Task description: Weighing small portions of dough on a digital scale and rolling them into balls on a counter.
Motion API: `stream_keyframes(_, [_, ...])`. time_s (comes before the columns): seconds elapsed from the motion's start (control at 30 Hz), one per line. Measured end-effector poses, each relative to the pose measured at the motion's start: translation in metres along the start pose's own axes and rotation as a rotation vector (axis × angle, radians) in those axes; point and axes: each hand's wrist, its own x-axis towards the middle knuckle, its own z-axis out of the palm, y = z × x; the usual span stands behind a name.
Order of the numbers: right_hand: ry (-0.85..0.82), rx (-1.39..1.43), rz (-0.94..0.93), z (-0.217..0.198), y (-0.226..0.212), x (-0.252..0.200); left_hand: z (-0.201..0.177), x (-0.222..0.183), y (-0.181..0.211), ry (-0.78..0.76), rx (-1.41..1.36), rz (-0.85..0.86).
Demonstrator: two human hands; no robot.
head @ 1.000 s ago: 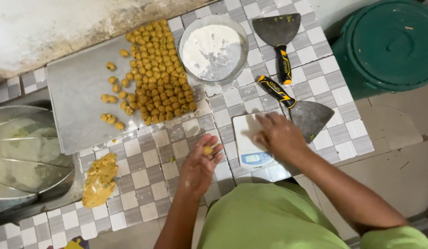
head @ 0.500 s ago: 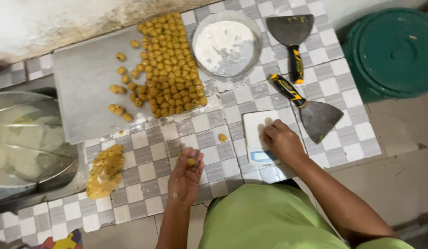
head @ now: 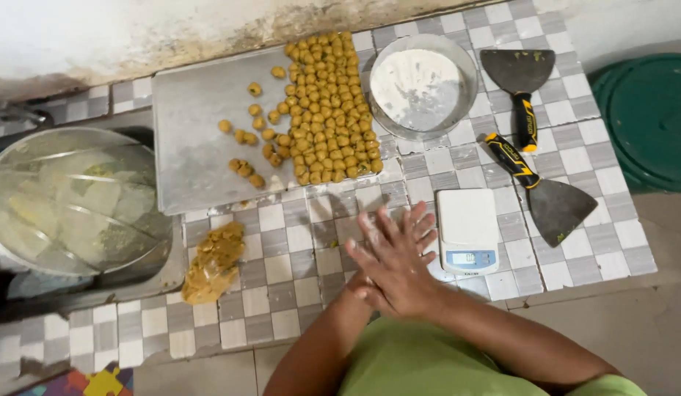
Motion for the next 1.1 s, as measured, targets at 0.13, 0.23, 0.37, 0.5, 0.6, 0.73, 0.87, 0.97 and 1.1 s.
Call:
stream_keyframes(0.13, [-0.016, -0.510, -0.004, -0.003, 0.017, 0.012, 0.079, 0.040, 0.034, 0.224, 0.079, -0.302])
stream_keyframes(0.23, [-0.001, -0.482, -0.159, 0.013, -0.005, 0.016, 0.102, 0.045, 0.040, 0.296, 0.110, -0.405])
stream_keyframes(0.37, [0.099, -0.519, 0.005, -0.003, 0.026, 0.035, 0.097, 0.036, 0.036, 0.195, 0.048, -0.301])
stream_keyframes(0.5, [0.108, -0.669, 0.477, -0.049, 0.075, 0.019, 0.054, 0.048, 0.083, 0.323, -0.061, -0.320])
stream_keyframes(0.6, [0.001, -0.618, 0.607, -0.037, 0.081, -0.014, 0.031, 0.064, 0.157, 0.253, 0.041, -0.157])
stream_keyframes(0.73, [-0.188, -0.667, 0.592, 0.012, 0.079, -0.045, 0.034, 0.062, 0.225, 0.434, 0.638, 0.108])
stream_keyframes(0.87, [-0.261, -0.645, 0.551, 0.039, 0.104, -0.082, 0.033, 0.050, 0.212, 0.695, 1.127, 0.147])
stream_keyframes(0.97, [-0.221, -0.597, 0.623, 0.028, 0.109, -0.095, 0.057, 0.042, 0.180, 0.896, 1.290, -0.071])
stream_keyframes(1.1, [-0.102, -0.591, 0.656, -0.038, 0.075, -0.061, 0.053, 0.010, 0.167, 0.727, 1.792, -0.144])
